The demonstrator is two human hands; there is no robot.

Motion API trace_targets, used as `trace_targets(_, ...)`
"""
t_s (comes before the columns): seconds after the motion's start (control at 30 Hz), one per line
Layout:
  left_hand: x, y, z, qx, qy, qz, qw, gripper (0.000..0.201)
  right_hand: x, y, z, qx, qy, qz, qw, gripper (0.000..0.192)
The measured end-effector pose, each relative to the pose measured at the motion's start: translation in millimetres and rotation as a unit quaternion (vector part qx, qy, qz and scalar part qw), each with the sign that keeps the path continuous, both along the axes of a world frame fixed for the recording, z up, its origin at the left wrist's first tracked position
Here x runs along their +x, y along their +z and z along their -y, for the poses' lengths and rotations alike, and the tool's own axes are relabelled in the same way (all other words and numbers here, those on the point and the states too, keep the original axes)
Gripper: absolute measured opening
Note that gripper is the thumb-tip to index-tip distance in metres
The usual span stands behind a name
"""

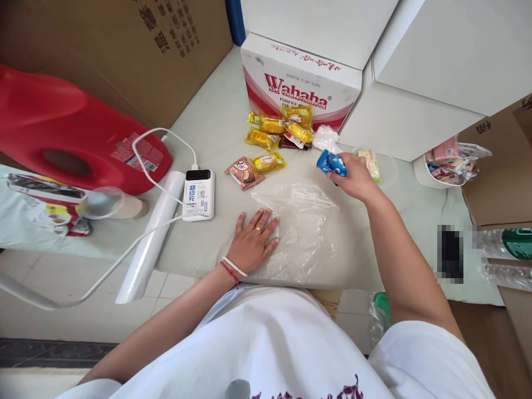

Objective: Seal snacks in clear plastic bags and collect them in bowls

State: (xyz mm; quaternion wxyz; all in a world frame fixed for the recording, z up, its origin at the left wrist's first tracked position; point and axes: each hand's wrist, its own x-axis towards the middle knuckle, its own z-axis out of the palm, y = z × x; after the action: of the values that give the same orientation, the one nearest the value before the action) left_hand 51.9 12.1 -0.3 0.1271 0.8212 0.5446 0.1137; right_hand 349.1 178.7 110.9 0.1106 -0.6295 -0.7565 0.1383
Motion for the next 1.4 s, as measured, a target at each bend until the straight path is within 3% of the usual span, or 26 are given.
trace_targets(0.1, 0.7, -0.1, 0.2, 0.000, -0.001, -0.001, 1.000, 0.055, -7.4, 35.4, 52.6, -0.045, 0.026, -0.194, 0.980, 0.064)
trace_targets(0.17, 0.6, -0.5, 0.0, 0.000, 0.000, -0.001, 1.000, 0.055, -17.9, 40.1, 86.1, -0.136, 0.083, -0.262, 0.952, 0.063)
trace_targets(0.27, -1.1, -1.1, -1.2, -0.003, 0.001, -0.002, 1.000, 0.054, -26.3, 13.4, 120.4, -0.236, 0.091, -0.300, 0.920, 0.055)
trace_targets(0.43, -5.9, -0.4, -4.7, -0.008, 0.005, -0.013, 1.000, 0.054, 6.8, -51.7, 136.4, -0.237, -0.114, -0.352, 0.898, 0.051)
trace_targets(0.5, -6.9, 0.1, -5.4, -0.007, 0.011, -0.014, 1.000, 0.055, 25.0, -57.2, 136.0, -0.224, -0.171, -0.372, 0.884, 0.051)
trace_targets(0.57, -7.2, 0.6, -5.5, -0.006, 0.017, -0.012, 1.000, 0.057, 36.1, -46.7, 133.9, -0.209, -0.180, -0.385, 0.881, 0.051)
trace_targets(0.67, -7.4, 0.6, -5.5, -0.007, 0.025, -0.008, 1.000, 0.059, 31.0, -15.8, 126.3, -0.173, -0.118, -0.345, 0.915, 0.050)
trace_targets(0.77, -8.7, -0.7, -5.7, -0.006, 0.029, -0.006, 1.000, 0.058, 1.0, 2.6, 112.6, -0.115, 0.033, -0.210, 0.970, 0.048)
trace_targets(0.83, -10.6, -2.3, -5.2, -0.005, 0.027, -0.010, 1.000, 0.057, -26.1, -2.5, 102.6, -0.090, 0.145, -0.120, 0.978, 0.048)
trace_targets(0.9, -13.1, -4.2, -4.0, -0.005, 0.024, -0.015, 1.000, 0.056, -52.2, -19.3, 95.0, -0.093, 0.210, -0.048, 0.972, 0.051)
trace_targets(1.0, -17.0, -6.5, -1.2, -0.005, 0.028, -0.021, 0.999, 0.056, -77.4, -49.9, 91.5, -0.108, 0.223, 0.030, 0.968, 0.058)
trace_targets(1.1, -19.1, -7.5, 0.8, -0.001, 0.029, -0.024, 0.999, 0.056, -79.4, -67.8, 93.7, -0.099, 0.227, 0.029, 0.968, 0.075)
trace_targets(1.17, -19.2, -7.5, 1.1, 0.000, 0.028, -0.023, 0.999, 0.056, -72.1, -70.4, 94.1, -0.091, 0.237, 0.004, 0.967, 0.076)
trace_targets(1.27, -18.6, -6.9, 0.6, 0.000, 0.028, -0.018, 0.999, 0.055, -62.3, -68.9, 91.4, -0.098, 0.237, -0.010, 0.966, 0.061)
trace_targets(1.4, -18.4, -7.1, 0.6, 0.005, 0.023, -0.021, 1.000, 0.053, -68.1, -71.3, 89.2, -0.086, 0.247, -0.018, 0.965, 0.056)
